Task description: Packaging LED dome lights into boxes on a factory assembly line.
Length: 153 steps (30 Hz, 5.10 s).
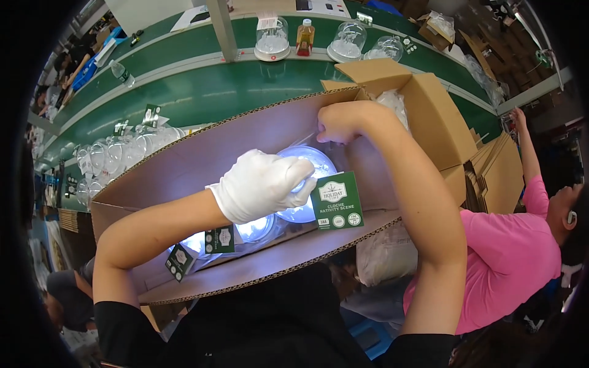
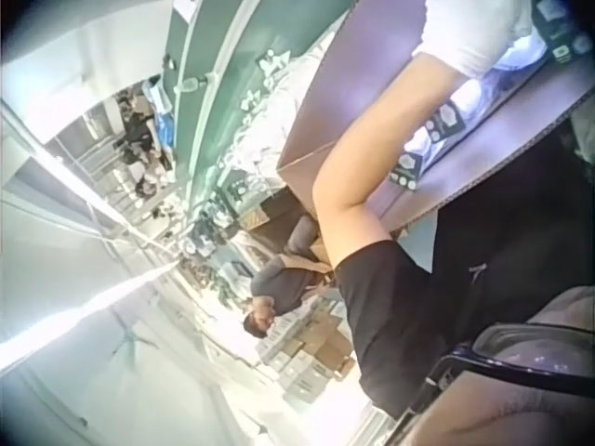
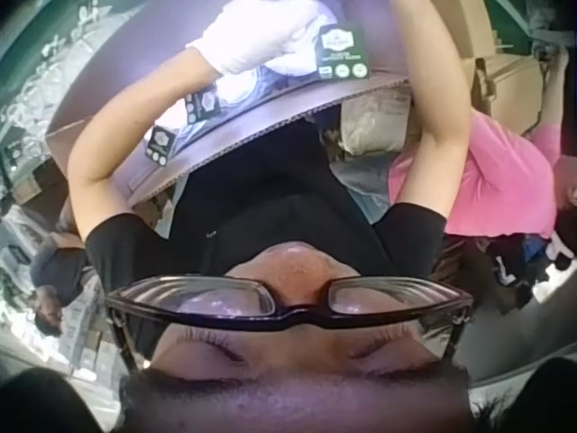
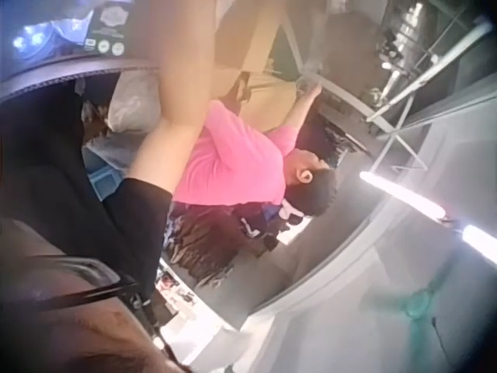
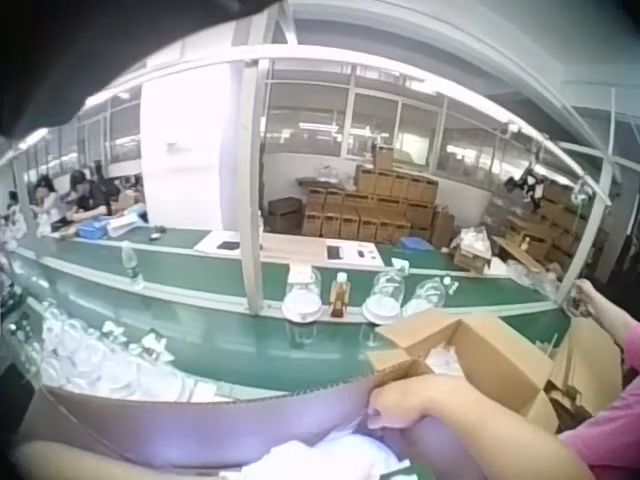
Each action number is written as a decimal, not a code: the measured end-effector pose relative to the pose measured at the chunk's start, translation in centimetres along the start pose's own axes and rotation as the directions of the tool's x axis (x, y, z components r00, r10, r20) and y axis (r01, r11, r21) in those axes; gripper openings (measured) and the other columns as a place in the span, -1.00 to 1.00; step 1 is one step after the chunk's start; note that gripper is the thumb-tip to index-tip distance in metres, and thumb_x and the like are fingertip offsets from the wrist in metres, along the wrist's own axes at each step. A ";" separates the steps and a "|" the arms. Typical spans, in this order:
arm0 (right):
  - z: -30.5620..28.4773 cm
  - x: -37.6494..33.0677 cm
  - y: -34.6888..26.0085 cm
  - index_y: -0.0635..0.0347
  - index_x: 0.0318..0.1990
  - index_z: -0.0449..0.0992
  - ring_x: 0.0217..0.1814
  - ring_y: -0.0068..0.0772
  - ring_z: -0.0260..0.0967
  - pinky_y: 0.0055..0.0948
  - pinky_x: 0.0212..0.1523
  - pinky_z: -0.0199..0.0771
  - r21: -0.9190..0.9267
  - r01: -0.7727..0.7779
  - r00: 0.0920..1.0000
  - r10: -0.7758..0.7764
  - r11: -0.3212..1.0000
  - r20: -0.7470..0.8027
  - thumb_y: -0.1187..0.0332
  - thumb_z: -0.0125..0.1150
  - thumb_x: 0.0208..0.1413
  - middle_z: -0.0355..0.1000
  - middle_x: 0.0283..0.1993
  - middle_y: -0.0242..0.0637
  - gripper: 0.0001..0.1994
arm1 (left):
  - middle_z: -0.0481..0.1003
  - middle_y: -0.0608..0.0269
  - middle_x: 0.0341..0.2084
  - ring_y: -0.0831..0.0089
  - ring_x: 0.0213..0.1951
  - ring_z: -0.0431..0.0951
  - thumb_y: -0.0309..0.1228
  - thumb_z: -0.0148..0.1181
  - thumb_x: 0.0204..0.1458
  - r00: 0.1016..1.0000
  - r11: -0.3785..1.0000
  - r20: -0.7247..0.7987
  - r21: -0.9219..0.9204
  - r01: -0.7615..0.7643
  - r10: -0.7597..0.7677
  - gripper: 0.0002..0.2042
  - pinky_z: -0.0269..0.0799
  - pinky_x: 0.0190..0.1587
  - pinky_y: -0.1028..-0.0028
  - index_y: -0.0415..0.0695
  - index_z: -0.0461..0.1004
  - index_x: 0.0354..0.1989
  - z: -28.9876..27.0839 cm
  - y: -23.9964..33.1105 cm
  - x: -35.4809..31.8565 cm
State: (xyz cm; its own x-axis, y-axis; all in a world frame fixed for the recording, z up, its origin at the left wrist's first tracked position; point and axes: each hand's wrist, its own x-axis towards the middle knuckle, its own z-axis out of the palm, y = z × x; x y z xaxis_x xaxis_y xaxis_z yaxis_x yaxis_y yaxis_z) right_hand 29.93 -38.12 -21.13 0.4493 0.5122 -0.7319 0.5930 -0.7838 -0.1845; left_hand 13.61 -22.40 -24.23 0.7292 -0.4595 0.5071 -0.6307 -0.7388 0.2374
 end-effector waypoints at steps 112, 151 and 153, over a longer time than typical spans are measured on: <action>7.1 -3.7 -0.5 0.31 -0.50 0.60 -0.40 0.03 0.56 -0.09 -0.29 0.55 -0.364 0.172 0.912 -0.288 0.915 -0.293 0.36 0.09 0.07 0.52 -0.51 0.02 -0.76 | 0.57 0.02 -0.50 0.04 -0.52 0.62 -0.36 0.06 0.12 0.784 0.980 0.615 -0.194 0.048 0.083 -0.79 0.56 -0.46 0.12 -0.17 0.45 -0.13 10.4 -1.7 0.0; 19.0 9.8 35.2 0.30 0.46 -0.08 0.51 0.17 0.04 -0.11 0.43 0.19 0.877 -0.304 0.444 0.870 0.373 -0.216 0.11 0.33 0.10 0.01 0.50 0.13 -0.09 | 0.53 0.03 0.07 0.15 0.25 0.40 -0.23 0.03 0.22 0.751 0.938 0.602 -0.341 -0.064 0.271 -0.65 0.19 0.28 0.02 -0.09 0.53 0.10 13.2 0.1 2.1; 18.8 11.1 33.5 0.31 0.43 0.00 0.53 0.17 0.00 -0.11 0.43 0.19 0.922 -0.178 0.519 0.829 0.343 -0.208 0.11 0.35 0.08 0.03 0.49 0.17 -0.12 | 0.54 0.04 0.06 0.16 0.25 0.40 -0.23 0.03 0.23 0.737 0.949 0.631 -0.314 -0.041 0.240 -0.65 0.19 0.29 0.02 -0.09 0.53 0.09 12.6 -0.2 2.0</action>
State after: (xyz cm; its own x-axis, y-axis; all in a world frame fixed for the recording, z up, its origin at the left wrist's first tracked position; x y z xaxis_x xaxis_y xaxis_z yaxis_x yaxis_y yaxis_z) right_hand 42.22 -65.31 -47.71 0.8640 -0.3104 -0.3963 -0.4925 -0.6842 -0.5378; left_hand 18.58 -29.38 -33.72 0.5537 -0.8276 -0.0922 -0.7112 -0.5276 0.4645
